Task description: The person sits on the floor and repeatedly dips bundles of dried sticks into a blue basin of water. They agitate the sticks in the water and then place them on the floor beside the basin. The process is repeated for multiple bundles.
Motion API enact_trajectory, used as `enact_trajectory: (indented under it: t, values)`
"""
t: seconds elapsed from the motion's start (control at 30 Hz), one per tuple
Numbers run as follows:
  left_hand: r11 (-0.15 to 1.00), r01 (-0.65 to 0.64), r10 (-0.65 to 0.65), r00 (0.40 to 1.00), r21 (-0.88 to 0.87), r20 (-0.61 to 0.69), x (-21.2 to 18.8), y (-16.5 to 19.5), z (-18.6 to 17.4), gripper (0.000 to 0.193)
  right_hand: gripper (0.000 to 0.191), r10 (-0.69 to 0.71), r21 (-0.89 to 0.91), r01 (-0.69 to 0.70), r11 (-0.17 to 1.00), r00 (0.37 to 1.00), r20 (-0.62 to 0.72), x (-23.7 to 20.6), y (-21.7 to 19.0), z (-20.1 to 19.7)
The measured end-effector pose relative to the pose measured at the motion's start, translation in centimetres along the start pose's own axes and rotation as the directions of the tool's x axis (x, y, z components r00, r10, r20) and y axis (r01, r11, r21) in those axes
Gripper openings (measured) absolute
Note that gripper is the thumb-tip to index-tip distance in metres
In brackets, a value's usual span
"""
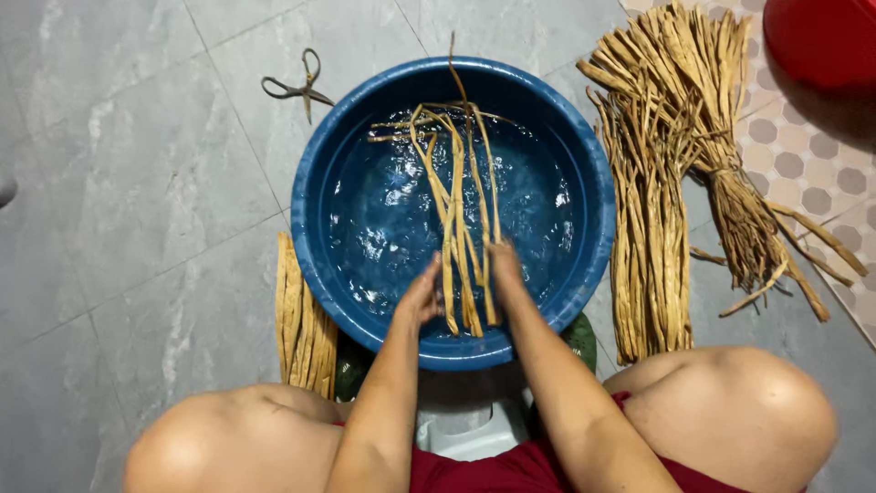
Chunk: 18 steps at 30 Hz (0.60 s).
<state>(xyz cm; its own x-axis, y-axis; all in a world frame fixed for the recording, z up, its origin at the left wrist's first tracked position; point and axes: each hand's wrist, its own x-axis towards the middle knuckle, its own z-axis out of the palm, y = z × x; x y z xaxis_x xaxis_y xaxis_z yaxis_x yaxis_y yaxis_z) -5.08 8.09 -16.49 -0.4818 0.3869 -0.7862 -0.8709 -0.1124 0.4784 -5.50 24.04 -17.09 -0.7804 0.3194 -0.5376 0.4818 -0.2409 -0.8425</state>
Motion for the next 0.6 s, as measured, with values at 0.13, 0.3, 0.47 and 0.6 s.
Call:
enact_trajectory:
  t: [0.13,0.3,0.47,0.6]
  values:
    - [0.903,-0.166,0.274,0.933,-0.395,0.234,1.8,1.2,0.3,0.092,0.045,-0.141,-0.270,0.180,0.946,0.977,0.159,-3.2,0.9,6.8]
    - [0.799,-0.264,0.309,0.951,-0.541,-0.007,2.3,1.2,1.0,0.078,0.067,-0.510,-0.757,0.494,0.428,0.823,0.248,-5.2,2.1,9.1]
    - [0.875,-0.248,0.358,0.910,-0.416,0.210,2.4,-0.2,4.8,0.073,0.053,-0.356,-0.544,0.274,0.793,0.933,-0.048,-1.0,-0.5,2.7]
    - [0.902,-0.173,0.244,0.960,-0.396,0.137,2.8,1.1,3.9,0.077,0.046,-0.113,-0.474,0.094,0.876,0.993,-0.012,-1.1,-0.2,4.4]
